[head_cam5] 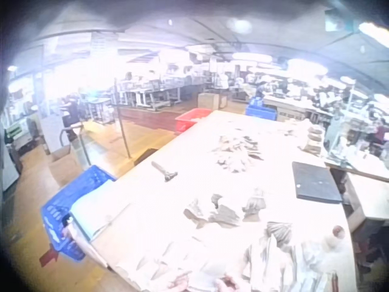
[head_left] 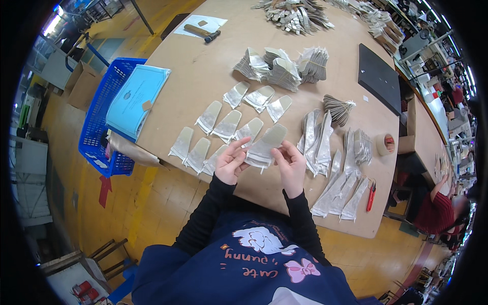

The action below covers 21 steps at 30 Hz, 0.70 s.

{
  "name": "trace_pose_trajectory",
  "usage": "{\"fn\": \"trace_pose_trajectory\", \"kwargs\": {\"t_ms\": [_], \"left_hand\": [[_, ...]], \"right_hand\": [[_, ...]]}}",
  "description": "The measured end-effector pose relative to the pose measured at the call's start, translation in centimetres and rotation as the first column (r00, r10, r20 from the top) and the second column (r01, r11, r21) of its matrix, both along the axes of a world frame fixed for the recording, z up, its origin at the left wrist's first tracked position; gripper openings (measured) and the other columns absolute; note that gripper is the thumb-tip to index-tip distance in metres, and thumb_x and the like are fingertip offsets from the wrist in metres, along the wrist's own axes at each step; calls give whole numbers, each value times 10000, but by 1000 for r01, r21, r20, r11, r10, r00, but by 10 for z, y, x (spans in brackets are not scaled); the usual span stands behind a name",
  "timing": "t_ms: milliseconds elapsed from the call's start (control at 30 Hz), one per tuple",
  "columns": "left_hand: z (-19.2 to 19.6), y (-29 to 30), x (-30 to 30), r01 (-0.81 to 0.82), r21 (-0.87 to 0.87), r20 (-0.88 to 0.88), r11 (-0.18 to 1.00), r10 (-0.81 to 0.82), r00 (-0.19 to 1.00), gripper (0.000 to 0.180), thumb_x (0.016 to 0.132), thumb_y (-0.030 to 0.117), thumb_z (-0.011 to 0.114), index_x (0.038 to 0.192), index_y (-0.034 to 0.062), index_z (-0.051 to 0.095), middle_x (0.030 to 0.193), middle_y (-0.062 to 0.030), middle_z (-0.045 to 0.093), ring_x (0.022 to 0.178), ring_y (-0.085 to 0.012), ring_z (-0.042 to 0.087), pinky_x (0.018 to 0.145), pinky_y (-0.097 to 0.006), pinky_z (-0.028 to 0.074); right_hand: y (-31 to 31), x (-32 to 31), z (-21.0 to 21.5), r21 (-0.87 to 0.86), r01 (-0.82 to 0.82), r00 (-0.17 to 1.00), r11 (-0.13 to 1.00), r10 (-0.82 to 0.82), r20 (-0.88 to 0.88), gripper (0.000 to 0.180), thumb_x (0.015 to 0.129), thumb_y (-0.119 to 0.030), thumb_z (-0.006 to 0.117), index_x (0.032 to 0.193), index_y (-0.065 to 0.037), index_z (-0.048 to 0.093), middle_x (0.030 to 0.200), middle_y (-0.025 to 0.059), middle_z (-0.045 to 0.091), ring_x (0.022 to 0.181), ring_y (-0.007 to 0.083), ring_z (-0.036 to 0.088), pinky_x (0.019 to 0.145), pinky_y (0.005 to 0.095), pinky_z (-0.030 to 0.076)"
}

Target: The person sorts small translucent pouches on a table, separating them into individual units and arranging them into neat rows. The person handles the pouches by hand, picking them up, aligning them, and placing them in organized stacks.

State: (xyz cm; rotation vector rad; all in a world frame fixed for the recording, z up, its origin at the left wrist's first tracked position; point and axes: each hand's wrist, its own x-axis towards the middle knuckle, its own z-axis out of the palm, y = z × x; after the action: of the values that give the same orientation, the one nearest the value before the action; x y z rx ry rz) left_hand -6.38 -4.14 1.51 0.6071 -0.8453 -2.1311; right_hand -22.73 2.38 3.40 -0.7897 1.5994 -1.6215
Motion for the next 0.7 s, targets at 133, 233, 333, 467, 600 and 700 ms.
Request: {"fn": "trace_pose_trajectory", "kwargs": {"t_ms": [133,233,333,467,600,700], "left_hand": [[2,0,-6,66,48,-6,997,-66,998,406,982,82,505,1377,12,446,1304,-157,558,1158,-206,578,956,-320,492],[-1,1,-9,67,-53,76,996,-63,995,444,939,30,572,1367,4,457,1322,-146,549,1184,-198,561,963,-299,482],[-5,2,-11,61,-218,241,974,-6,970,476,889,-22,631,1343,-10,487,1313,-129,563,1186,-184,557,960,-276,477],[-7,3,-4,44,-173,307,984,12,952,444,864,-49,647,1294,-27,538,1291,-121,588,1178,-169,561,956,-265,474],[-7,-8,3,-40,-101,387,994,76,919,403,863,-40,648,1258,-31,567,1273,-117,602,1157,-168,573,944,-266,478],[-9,-45,-12,-57,-256,391,965,158,907,386,868,-22,648,1245,-40,569,1242,-110,615,1127,-160,585,931,-266,482]], "right_hand": [[9,-9,-5,-11,18,1000,1000,-19,-23,303,882,-47,675,1153,71,607,799,23,633,661,57,554,593,211,452],[12,-9,-7,11,28,999,1000,-27,-39,300,890,-33,660,1166,67,597,818,14,626,672,51,542,593,208,441],[13,-7,-9,3,45,999,999,-44,-16,288,894,-30,651,1163,62,603,820,14,626,666,49,539,586,208,439],[19,-15,-15,-28,76,995,997,-74,62,284,893,-26,650,1160,59,604,821,13,618,660,49,533,584,204,434],[36,-30,-29,-52,100,990,994,-94,106,280,896,-22,645,1161,56,599,835,9,608,670,49,530,594,201,431],[59,-28,-44,8,-19,993,1000,18,117,277,897,-23,645,1161,46,603,832,2,603,676,48,534,599,199,434]]}}
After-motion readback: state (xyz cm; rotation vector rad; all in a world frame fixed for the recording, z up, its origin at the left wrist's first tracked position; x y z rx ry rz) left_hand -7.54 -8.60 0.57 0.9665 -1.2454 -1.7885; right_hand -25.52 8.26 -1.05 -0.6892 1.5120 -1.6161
